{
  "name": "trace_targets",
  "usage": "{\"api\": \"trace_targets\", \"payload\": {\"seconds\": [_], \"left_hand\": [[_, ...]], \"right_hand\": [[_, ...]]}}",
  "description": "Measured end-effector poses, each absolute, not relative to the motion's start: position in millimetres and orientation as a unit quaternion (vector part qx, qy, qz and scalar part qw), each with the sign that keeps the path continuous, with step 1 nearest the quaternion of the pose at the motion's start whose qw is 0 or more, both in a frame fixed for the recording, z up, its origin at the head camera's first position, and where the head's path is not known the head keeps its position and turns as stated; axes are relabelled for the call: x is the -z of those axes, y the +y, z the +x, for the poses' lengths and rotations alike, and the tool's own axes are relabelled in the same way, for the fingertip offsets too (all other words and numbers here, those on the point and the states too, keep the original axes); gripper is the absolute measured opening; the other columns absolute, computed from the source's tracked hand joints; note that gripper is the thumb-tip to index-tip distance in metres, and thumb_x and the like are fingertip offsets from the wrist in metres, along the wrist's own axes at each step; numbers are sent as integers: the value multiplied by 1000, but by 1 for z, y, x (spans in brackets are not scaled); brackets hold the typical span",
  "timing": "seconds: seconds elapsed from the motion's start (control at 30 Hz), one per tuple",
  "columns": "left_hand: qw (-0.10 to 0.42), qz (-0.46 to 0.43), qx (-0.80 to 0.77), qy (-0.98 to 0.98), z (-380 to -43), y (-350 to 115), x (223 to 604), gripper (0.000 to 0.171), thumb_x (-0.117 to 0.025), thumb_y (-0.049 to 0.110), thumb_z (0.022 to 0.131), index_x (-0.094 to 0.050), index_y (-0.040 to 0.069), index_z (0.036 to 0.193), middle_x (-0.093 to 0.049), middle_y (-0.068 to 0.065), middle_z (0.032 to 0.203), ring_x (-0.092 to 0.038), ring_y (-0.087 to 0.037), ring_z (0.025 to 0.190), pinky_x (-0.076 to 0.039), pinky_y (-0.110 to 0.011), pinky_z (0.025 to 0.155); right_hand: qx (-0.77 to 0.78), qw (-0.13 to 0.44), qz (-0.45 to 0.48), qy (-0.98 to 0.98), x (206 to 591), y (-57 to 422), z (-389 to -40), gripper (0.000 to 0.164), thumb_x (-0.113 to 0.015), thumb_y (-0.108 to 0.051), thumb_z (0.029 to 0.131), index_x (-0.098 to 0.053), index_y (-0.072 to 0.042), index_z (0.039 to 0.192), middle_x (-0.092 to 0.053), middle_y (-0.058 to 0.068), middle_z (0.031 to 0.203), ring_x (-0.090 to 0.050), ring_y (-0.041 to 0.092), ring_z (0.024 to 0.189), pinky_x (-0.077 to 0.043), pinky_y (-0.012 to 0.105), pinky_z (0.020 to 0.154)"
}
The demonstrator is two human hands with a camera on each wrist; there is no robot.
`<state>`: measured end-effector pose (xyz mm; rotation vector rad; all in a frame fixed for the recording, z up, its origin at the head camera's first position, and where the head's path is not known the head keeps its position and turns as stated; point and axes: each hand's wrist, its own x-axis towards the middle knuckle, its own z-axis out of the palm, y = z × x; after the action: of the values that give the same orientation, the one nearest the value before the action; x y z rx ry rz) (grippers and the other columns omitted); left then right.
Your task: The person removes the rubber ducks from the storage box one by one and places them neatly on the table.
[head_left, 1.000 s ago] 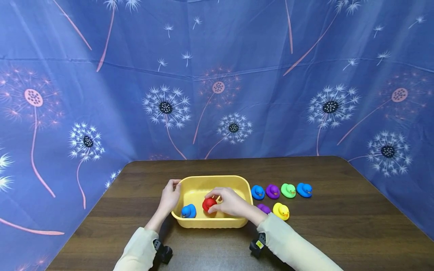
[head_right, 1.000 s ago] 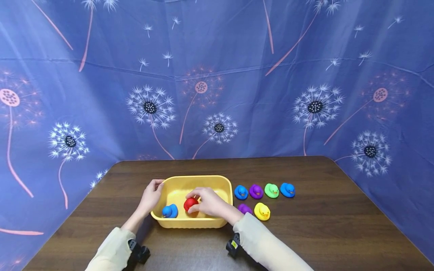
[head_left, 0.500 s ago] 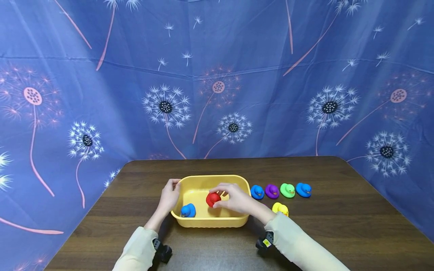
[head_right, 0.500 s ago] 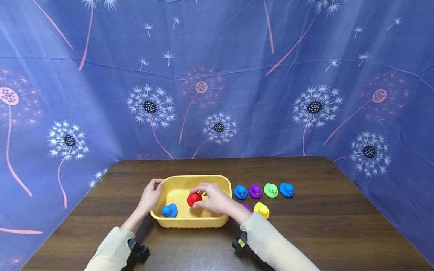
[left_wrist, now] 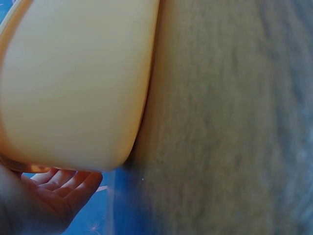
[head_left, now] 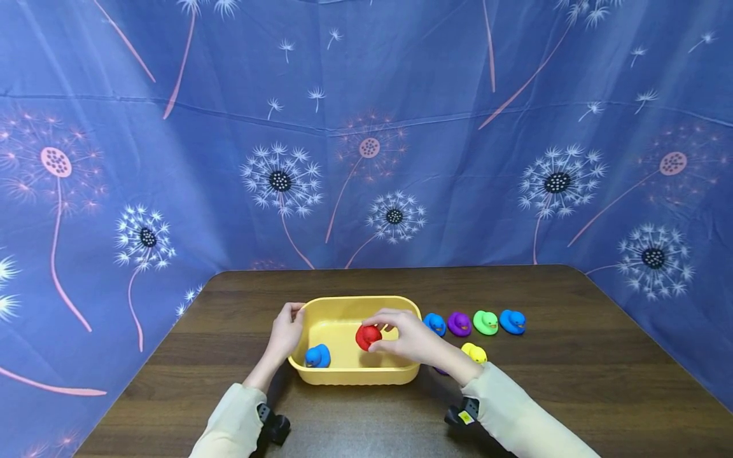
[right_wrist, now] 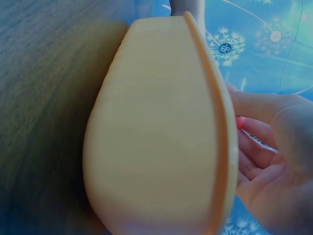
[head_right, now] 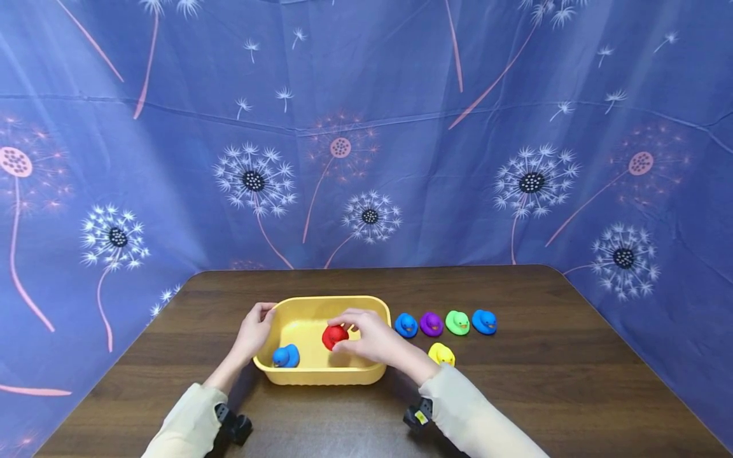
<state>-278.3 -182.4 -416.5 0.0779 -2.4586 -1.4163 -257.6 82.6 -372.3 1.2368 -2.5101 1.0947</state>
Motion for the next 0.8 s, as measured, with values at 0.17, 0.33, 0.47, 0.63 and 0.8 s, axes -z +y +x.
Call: {"api": "trace_targets", "payload": {"seconds": [0.17,0.33,0.47,0.63,0.8], "left_hand": [[146,28,490,-859,-279,-183,417,27,-42,9,97,-53,-6,117,-60,-24,111,-57,-34,103,-47,-45,88],[145,27,489,-860,-279,-183,419,27,-42,9,97,-53,-7,116,-60,-24,111,-57,-34,103,-47,-45,88],[144,29,489,-860,-279,-182,419,27,-42,10,97,-53,-6,116,-60,-23,109,-58,-33,101,-48,-43,86],[142,32,487,-861,-279,-183,419,27,-41,10,98,-53,-6,116,-60,-23,109,-58,-31,99,-49,-42,85],[147,33,487,-861,-279,-182,418,26,-42,9,97,-53,-6,115,-60,-23,108,-58,-32,99,-48,-42,85]], "right_hand": [[-361,89,421,-828,370,89,-256,36,-78,-20,76,-68,-8,109,-69,-1,98,-60,10,87,-51,28,76],[-359,91,415,-831,367,99,-254,38,-78,-23,75,-68,-11,109,-69,-3,99,-60,8,87,-51,29,76],[-358,89,410,-834,366,106,-252,36,-78,-20,75,-68,-11,108,-69,-5,98,-60,6,87,-51,29,77],[-353,105,413,-833,368,114,-252,35,-78,-20,75,-68,-10,107,-70,-3,98,-62,7,86,-52,30,74],[-352,126,419,-828,369,123,-252,36,-78,-20,74,-68,-8,107,-70,-1,97,-62,10,85,-52,31,71]]}}
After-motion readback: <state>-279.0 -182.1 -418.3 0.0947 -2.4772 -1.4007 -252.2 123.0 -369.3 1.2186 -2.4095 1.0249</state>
